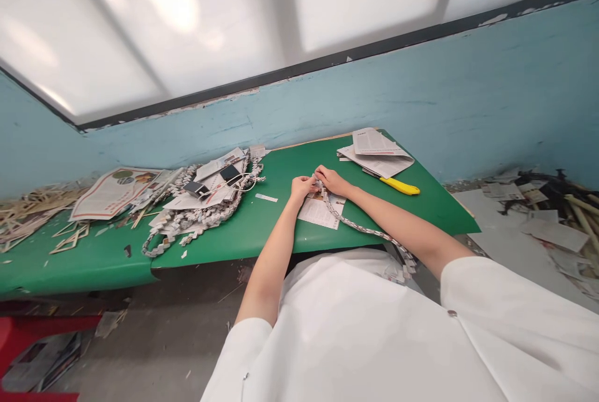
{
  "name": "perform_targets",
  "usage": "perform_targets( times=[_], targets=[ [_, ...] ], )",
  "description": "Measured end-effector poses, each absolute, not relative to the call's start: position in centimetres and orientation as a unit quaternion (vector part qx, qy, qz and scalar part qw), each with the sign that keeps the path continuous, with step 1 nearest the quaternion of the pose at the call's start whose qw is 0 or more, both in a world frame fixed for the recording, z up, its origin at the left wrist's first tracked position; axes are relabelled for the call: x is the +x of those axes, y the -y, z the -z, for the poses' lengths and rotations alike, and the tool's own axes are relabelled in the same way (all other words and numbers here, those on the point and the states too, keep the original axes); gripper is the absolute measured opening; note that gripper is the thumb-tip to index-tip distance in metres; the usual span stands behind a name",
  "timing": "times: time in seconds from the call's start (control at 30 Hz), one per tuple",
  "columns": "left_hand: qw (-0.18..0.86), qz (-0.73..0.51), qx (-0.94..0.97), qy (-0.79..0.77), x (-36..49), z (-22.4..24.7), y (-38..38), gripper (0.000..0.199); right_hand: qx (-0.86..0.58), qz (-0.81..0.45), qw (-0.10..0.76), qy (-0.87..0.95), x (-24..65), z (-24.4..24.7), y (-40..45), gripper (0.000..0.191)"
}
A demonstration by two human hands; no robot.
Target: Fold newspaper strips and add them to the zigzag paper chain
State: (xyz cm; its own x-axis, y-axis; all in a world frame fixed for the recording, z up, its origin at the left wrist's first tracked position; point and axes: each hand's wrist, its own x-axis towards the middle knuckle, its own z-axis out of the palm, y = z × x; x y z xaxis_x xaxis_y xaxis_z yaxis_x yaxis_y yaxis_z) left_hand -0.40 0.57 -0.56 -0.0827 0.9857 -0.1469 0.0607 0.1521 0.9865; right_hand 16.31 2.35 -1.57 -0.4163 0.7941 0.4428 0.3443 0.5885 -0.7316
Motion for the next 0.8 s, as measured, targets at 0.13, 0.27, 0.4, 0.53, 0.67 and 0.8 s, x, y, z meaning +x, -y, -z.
perform_targets(
  times=[0.13, 0.27, 0.4, 0.53, 0.67, 0.8],
  targets=[
    [0.514, -0.468, 0.449, -0.560, -0.33, 0.28, -0.33, 0.026, -0.350, -0.287, 0.403, 0.795, 16.34, 1.39, -2.27, 0.031],
    [0.532, -0.475, 0.437, -0.548, -0.28, -0.04, -0.08, 0.024, -0.344, -0.285, 0.403, 0.799, 16.40, 1.19, -2.08, 0.029],
    [0.557, -0.478, 0.423, -0.531, -0.38, -0.28, 0.02, 0.023, -0.344, -0.289, 0.410, 0.794, 16.36, 0.94, -1.80, 0.030],
    [0.572, -0.485, 0.414, -0.516, -0.61, -0.30, -0.04, 0.021, -0.355, -0.296, 0.418, 0.782, 16.32, 0.77, -1.71, 0.032],
    [0.580, -0.490, 0.412, -0.504, -0.77, -0.19, -0.08, 0.019, -0.366, -0.301, 0.424, 0.772, 16.43, 0.76, -1.84, 0.032],
    [0.589, -0.493, 0.405, -0.495, -0.75, -0.22, -0.03, 0.018, -0.363, -0.303, 0.424, 0.772, 16.54, 0.92, -1.97, 0.033]
  ],
)
